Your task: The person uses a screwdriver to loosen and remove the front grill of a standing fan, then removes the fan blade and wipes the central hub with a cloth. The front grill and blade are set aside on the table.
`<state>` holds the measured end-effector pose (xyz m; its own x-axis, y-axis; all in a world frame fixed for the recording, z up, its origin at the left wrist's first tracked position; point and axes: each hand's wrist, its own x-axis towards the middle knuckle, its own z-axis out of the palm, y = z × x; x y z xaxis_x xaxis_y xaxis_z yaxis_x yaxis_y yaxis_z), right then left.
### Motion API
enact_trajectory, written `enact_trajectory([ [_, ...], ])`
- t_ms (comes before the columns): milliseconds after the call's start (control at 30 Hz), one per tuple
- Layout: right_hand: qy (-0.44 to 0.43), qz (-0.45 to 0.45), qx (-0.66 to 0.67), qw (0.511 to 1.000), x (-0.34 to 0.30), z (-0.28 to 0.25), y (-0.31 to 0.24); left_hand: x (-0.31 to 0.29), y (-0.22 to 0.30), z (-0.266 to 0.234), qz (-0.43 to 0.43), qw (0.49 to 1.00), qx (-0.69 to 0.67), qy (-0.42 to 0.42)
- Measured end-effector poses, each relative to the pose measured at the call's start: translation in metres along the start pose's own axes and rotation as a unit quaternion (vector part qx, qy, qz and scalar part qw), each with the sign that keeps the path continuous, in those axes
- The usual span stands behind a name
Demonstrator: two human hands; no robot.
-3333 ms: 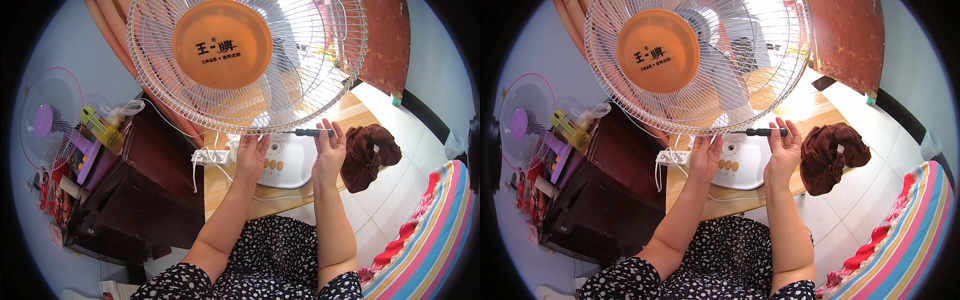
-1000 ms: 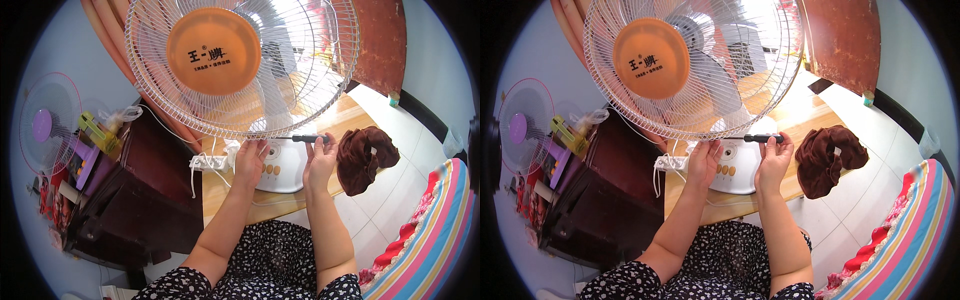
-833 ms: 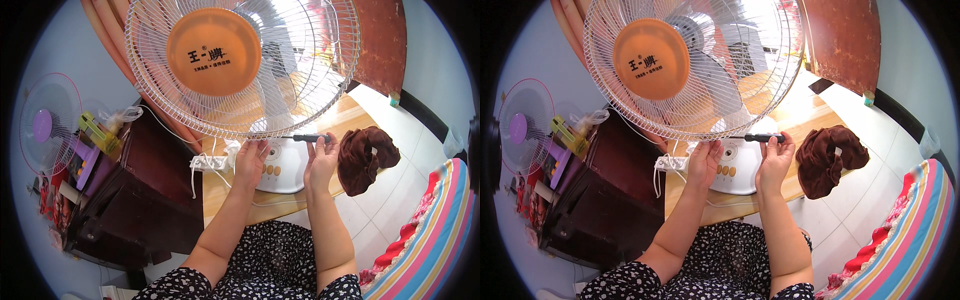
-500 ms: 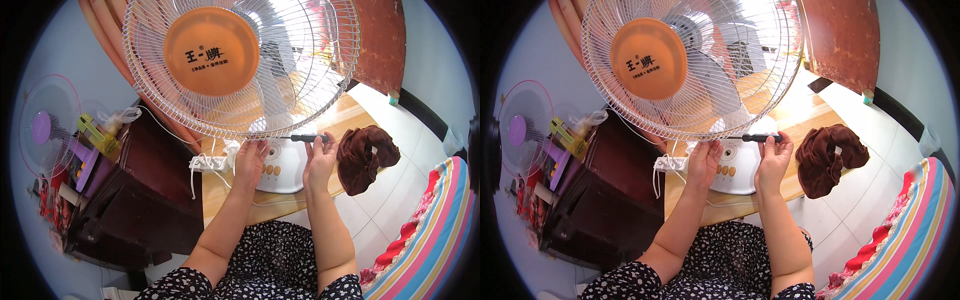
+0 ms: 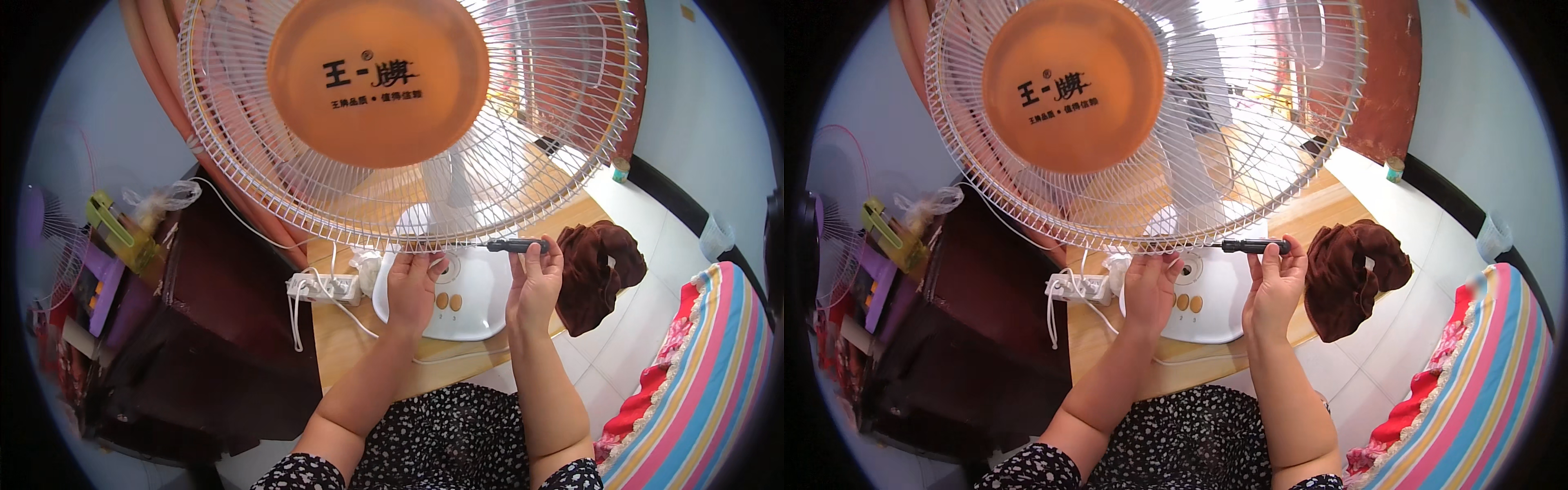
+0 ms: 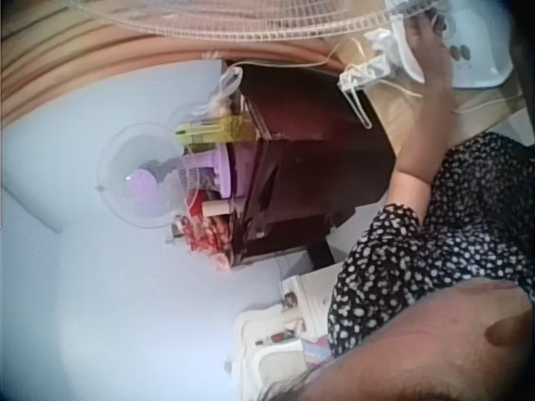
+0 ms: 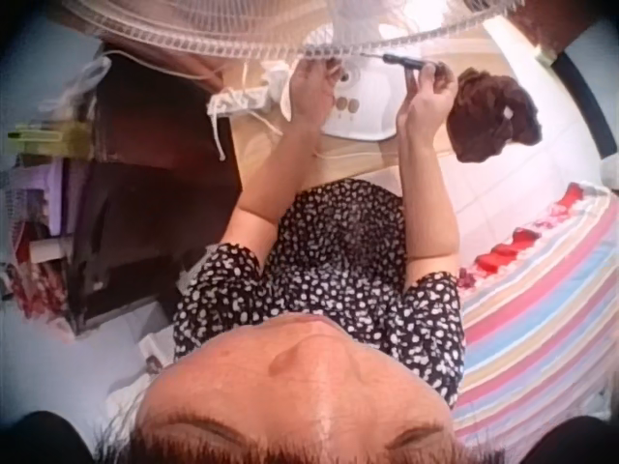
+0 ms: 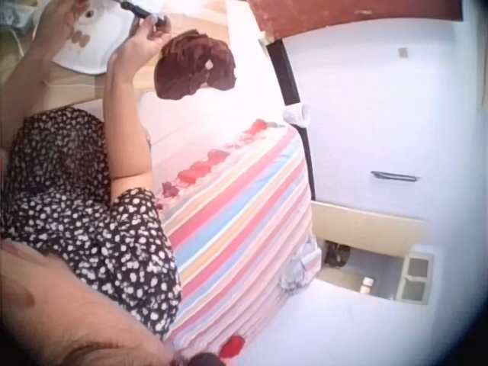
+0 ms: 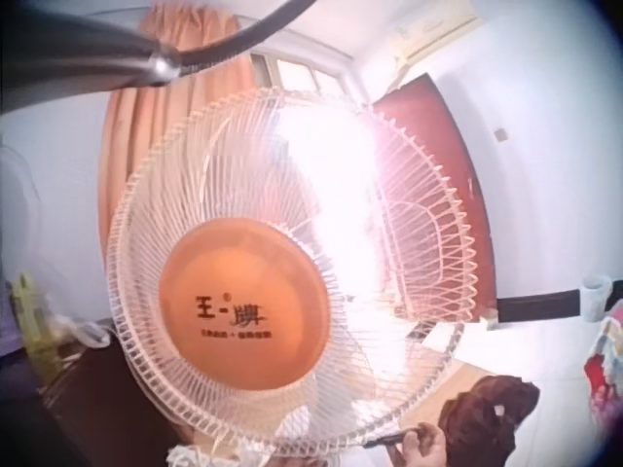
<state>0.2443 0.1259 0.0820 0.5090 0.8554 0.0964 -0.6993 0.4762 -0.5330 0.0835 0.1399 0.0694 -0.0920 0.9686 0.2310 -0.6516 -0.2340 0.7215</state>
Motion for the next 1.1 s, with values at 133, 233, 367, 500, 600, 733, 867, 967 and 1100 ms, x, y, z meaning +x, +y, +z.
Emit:
enact_trajectory([
  [133, -0.02, -0.03, -0.021, 0.999, -0.001, 0.003, -0.001, -0.002, 0.0, 0.002, -0.007, 1.0, 0.005, 0.001],
  [233, -0.009, -0.018, -0.039, 0.999, -0.003, 0.004, 0.001, 0.0, 0.002, 0.0, 0.002, 1.0, 0.015, -0.007],
  [367, -0.005, -0.004, -0.059, 0.998, -0.007, 0.002, 0.005, -0.001, 0.001, -0.007, 0.01, 1.0, -0.003, -0.023],
  [500, -0.036, -0.008, -0.064, 0.997, -0.006, 0.004, 0.001, -0.003, 0.003, -0.009, 0.02, 0.999, -0.003, -0.029],
  [600, -0.052, -0.01, -0.053, 0.997, -0.002, 0.004, 0.003, -0.001, 0.004, -0.007, 0.026, 0.999, 0.003, -0.025],
  [733, -0.074, -0.016, -0.03, 0.997, 0.0, 0.003, 0.003, -0.001, 0.004, -0.008, 0.027, 0.999, -0.009, -0.024],
  [867, -0.089, -0.025, -0.02, 0.995, -0.007, 0.008, -0.001, -0.001, 0.004, -0.007, 0.015, 1.0, -0.016, -0.021],
  [967, -0.081, -0.011, -0.015, 0.997, -0.014, -0.003, 0.003, 0.001, 0.003, -0.006, 0.011, 0.999, -0.038, -0.025],
  [1100, -0.091, 0.0, -0.016, 0.996, -0.019, -0.007, 0.002, 0.0, 0.004, -0.005, -0.024, 0.998, -0.056, -0.02],
])
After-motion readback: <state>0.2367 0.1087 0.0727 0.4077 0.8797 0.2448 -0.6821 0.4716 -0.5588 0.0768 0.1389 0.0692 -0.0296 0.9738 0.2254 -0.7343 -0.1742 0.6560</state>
